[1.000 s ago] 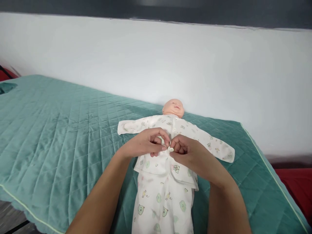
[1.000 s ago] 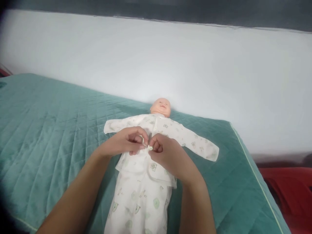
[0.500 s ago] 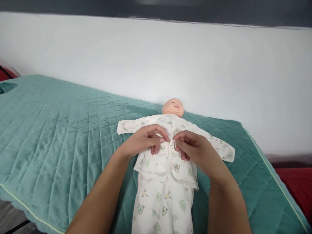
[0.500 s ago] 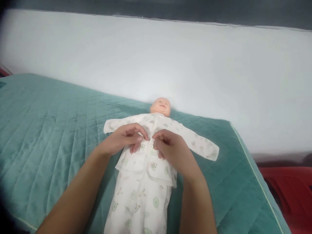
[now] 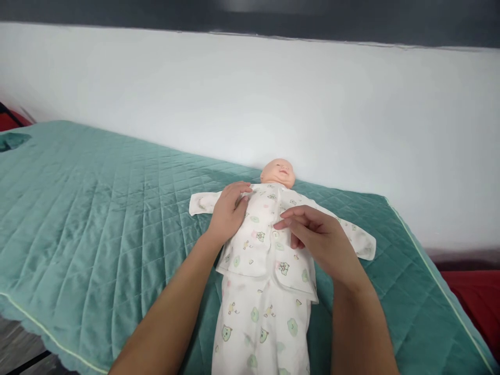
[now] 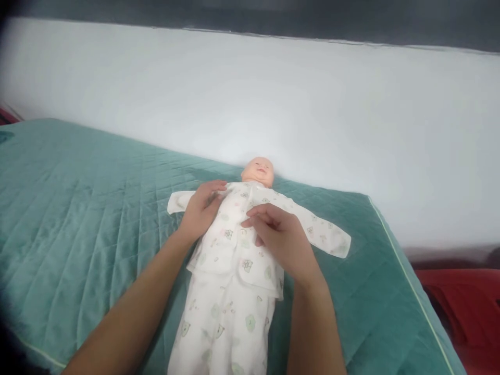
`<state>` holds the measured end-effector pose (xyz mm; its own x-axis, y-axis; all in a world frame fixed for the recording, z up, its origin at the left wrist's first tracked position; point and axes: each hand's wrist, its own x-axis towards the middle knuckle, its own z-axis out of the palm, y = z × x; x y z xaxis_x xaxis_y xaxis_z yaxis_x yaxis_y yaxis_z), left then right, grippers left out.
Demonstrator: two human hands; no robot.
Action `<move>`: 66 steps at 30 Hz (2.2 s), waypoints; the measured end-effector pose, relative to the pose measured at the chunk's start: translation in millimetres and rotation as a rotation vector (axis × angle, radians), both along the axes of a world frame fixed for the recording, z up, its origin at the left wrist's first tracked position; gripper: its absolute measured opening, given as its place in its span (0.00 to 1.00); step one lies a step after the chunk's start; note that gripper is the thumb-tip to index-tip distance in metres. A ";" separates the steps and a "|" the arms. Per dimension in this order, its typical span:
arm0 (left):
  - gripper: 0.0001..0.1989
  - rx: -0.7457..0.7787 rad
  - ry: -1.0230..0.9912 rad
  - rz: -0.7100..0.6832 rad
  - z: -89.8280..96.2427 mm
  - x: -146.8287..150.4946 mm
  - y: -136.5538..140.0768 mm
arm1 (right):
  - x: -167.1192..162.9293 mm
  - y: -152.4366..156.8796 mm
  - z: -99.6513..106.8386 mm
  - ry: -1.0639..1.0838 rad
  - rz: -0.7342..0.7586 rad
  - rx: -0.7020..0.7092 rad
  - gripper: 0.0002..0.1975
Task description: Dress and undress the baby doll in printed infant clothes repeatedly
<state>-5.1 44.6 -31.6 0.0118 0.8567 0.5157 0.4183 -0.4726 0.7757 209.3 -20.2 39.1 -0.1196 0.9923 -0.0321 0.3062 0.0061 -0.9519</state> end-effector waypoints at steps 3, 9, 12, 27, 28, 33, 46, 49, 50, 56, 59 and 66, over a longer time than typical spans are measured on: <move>0.17 0.031 0.205 0.108 -13.0 -4.1 12.8 | -2.3 6.1 -11.0 0.071 -0.112 0.145 0.09; 0.27 -0.026 0.526 0.208 -26.0 -22.4 8.8 | 4.7 23.9 -53.2 0.010 -0.375 0.474 0.10; 0.31 -0.072 0.619 0.234 -30.0 -44.7 -3.9 | 22.1 29.5 -73.5 -0.360 -0.464 0.559 0.18; 0.30 -0.355 0.514 0.579 -36.0 -89.2 -15.9 | 153.3 -18.1 -103.4 -1.102 -0.561 0.084 0.29; 0.30 -0.360 0.512 0.579 -36.3 -90.0 -15.7 | 153.1 -17.7 -103.5 -1.098 -0.565 0.093 0.28; 0.29 -0.357 0.519 0.575 -36.5 -93.2 -15.1 | 157.2 -12.1 -103.3 -0.985 -0.477 0.156 0.25; 0.25 -0.380 0.548 0.715 -40.4 -96.8 -5.9 | 174.3 -8.9 -109.7 -0.616 -0.616 0.297 0.24; 0.25 -0.392 0.567 0.719 -41.2 -95.5 -5.2 | 173.3 -8.6 -106.5 -0.511 -0.640 0.244 0.23; 0.25 -0.396 0.572 0.719 -41.2 -95.0 -5.3 | 172.9 -8.5 -105.6 -0.496 -0.649 0.232 0.23; 0.25 -0.416 0.605 0.725 -42.3 -92.5 -10.6 | 173.9 -3.8 -106.6 -0.477 -0.695 0.280 0.26; 0.27 -0.426 0.610 0.743 -42.6 -92.1 -15.9 | 175.9 -0.1 -109.7 -0.520 -0.671 0.340 0.26; 0.35 -0.323 0.653 0.664 -37.4 -88.5 -29.1 | 169.6 -1.3 -113.9 -0.670 -0.682 0.422 0.19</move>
<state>-93.6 15.4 -69.1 -0.3233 0.8909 0.3190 0.9142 0.2070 0.3484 379.0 -21.6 -74.9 0.3848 0.7885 0.4798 0.8339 -0.0740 -0.5470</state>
